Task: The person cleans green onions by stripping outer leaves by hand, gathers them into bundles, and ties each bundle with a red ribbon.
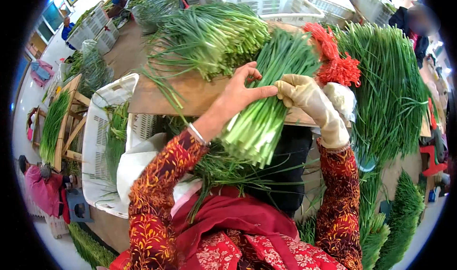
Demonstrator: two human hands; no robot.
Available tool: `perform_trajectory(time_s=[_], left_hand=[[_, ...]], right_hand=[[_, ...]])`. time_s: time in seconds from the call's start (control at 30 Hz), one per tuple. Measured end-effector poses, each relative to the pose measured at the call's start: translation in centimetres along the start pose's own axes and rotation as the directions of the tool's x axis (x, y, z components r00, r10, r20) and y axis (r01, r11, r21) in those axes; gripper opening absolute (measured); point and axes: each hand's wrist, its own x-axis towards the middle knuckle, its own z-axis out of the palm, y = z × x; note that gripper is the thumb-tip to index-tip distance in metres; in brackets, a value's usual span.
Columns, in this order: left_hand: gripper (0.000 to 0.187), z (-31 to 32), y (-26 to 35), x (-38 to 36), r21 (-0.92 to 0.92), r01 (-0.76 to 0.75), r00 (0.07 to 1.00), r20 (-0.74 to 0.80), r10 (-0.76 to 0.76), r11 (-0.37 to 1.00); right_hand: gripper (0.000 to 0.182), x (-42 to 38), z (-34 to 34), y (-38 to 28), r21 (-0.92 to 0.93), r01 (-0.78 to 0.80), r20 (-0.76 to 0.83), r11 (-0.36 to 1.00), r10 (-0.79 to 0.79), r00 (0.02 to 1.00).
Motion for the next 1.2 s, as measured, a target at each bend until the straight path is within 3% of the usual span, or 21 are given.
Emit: perform_trajectory(time_s=[0.07,0.13,0.17,0.27,0.37,0.53,0.6,0.67,0.73,0.8,0.83,0.93,1.0,1.07,1.13,1.2], left_hand=[[0.052,-1.4,0.4,-0.2,0.076,0.060,0.996,0.058,-0.064,0.995],[0.067,-2.4,0.1,-0.6,0.242,0.085,0.978,0.167,-0.127,0.967],[0.079,-2.3,0.4,-1.0,0.298,0.061,0.983,0.146,-0.109,0.953],[0.083,-1.6,1.2,-1.4,0.397,0.084,0.983,0.116,-0.141,0.914],[0.091,-1.0,1.6,-1.4,0.514,0.061,0.982,0.125,-0.145,0.855],[0.100,-0.1,1.8,-1.4,0.680,0.050,0.980,0.107,-0.166,0.732],[0.101,0.5,1.9,-1.7,0.895,-0.053,0.994,0.091,-0.066,0.443],[0.102,0.7,1.9,-1.9,0.898,0.016,0.996,0.025,-0.087,0.440],[0.103,0.9,1.6,-1.9,0.877,0.079,0.993,-0.025,-0.120,0.473],[0.097,0.9,1.3,-1.9,0.857,0.079,0.992,-0.017,-0.126,0.509],[0.093,0.8,1.2,-2.0,0.825,0.093,0.990,-0.015,-0.143,0.557],[0.086,0.8,0.9,-2.2,0.804,0.089,0.994,-0.037,-0.099,0.588],[0.083,0.8,0.8,-2.4,0.810,0.073,0.997,-0.062,-0.039,0.582],[0.075,0.6,0.9,-2.7,0.736,0.063,0.998,-0.050,-0.039,0.673],[0.074,0.6,0.4,-2.7,0.736,0.032,0.999,-0.038,-0.007,0.677],[0.082,0.8,0.3,-2.7,0.798,0.014,0.999,-0.039,0.030,0.603]], right_hand=[[0.021,0.8,1.8,-0.9,-0.018,-0.046,-0.017,0.999,0.045,0.999],[0.020,2.5,2.5,0.8,-0.069,0.022,0.035,0.997,-0.019,0.999],[0.020,2.6,2.8,0.4,-0.064,0.027,0.041,0.998,-0.025,0.999],[0.020,2.2,3.6,-1.0,-0.042,0.003,-0.011,0.999,-0.003,1.000],[0.022,2.0,4.1,-1.3,-0.142,0.005,-0.052,0.990,-0.013,0.999],[0.019,1.6,4.8,-1.4,-0.045,0.148,-0.066,0.988,-0.151,0.986],[0.026,1.3,4.6,-1.6,-0.051,0.111,-0.056,0.993,-0.113,0.992],[0.027,0.2,4.6,-2.4,-0.230,0.139,-0.103,0.963,-0.166,0.981],[0.027,-0.2,4.2,-2.7,-0.238,0.081,-0.083,0.968,-0.103,0.991],[0.027,-0.3,4.0,-2.0,-0.453,0.284,-0.027,0.845,-0.331,0.943],[0.027,-0.4,4.0,-2.0,-0.450,0.279,-0.022,0.848,-0.323,0.946],[0.029,-0.4,3.3,-2.8,-0.344,0.313,0.027,0.885,-0.323,0.946],[0.029,-0.4,1.9,-2.7,0.057,0.299,-0.113,0.952,-0.292,0.950],[0.028,-0.8,-0.2,-2.1,0.128,0.249,-0.171,0.960,-0.226,0.959],[0.021,-1.6,0.5,-0.8,0.021,0.221,-0.269,0.975,-0.207,0.941],[0.014,-1.2,2.4,1.8,0.042,0.380,-0.209,0.924,-0.364,0.908]])
